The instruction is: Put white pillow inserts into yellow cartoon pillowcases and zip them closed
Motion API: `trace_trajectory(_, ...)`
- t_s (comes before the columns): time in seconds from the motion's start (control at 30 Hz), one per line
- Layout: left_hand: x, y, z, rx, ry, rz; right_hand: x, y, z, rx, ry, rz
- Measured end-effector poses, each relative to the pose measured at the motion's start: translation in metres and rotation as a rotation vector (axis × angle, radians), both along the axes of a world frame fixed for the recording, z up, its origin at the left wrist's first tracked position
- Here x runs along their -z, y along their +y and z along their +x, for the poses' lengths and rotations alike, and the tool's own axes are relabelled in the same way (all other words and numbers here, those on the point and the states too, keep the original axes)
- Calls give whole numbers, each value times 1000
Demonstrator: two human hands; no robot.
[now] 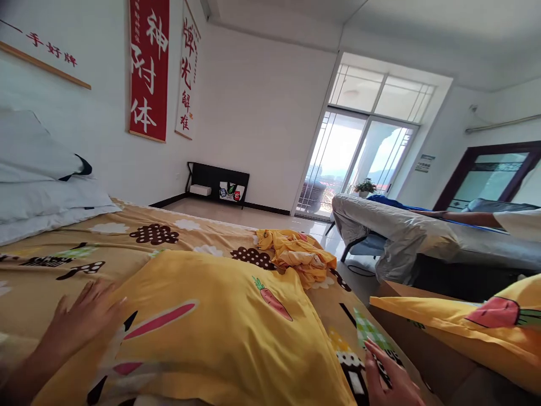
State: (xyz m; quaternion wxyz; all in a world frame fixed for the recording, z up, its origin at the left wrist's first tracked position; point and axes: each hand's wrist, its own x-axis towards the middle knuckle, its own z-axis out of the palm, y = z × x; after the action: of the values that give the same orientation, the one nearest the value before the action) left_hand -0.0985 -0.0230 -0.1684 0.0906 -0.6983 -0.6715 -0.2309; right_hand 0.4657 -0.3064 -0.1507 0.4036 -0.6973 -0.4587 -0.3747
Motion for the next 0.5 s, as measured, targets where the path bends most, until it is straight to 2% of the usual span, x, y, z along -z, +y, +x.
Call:
trace_trajectory(0.03, -20, 1, 23, 90, 12, 42, -22, 14, -14, 28, -1, 8)
trace_trajectory(0.1, -47, 1, 70, 272, -31, 126, -55, 51, -45, -95, -38, 53)
trace_trajectory(0.13, -53, 1, 93, 344, -58, 149, -63, 73, -62, -144, -61, 123)
trace_trajectory(0.17, -52, 0, 113, 394, -81, 146, -63, 95, -78, -151, -55, 163)
trace_trajectory(0.2, -46, -1, 132, 430, -90, 111, -56, 117, -94, -153, -35, 151)
trace_trajectory(0.23, -36, -2, 148, 460, -85, 56, -43, 137, -108, -160, 1, 52)
trace_trajectory(0.33, 4, -3, 175, 524, -35, -64, 12, 178, -143, -203, 71, -483)
trace_trajectory(0.4, 21, -1, 176, 547, -18, -73, 41, 185, -158, -203, 82, -705)
trace_trajectory(0.5, 23, 1, 162, 595, 7, -110, 57, 168, -164, -210, 86, -783)
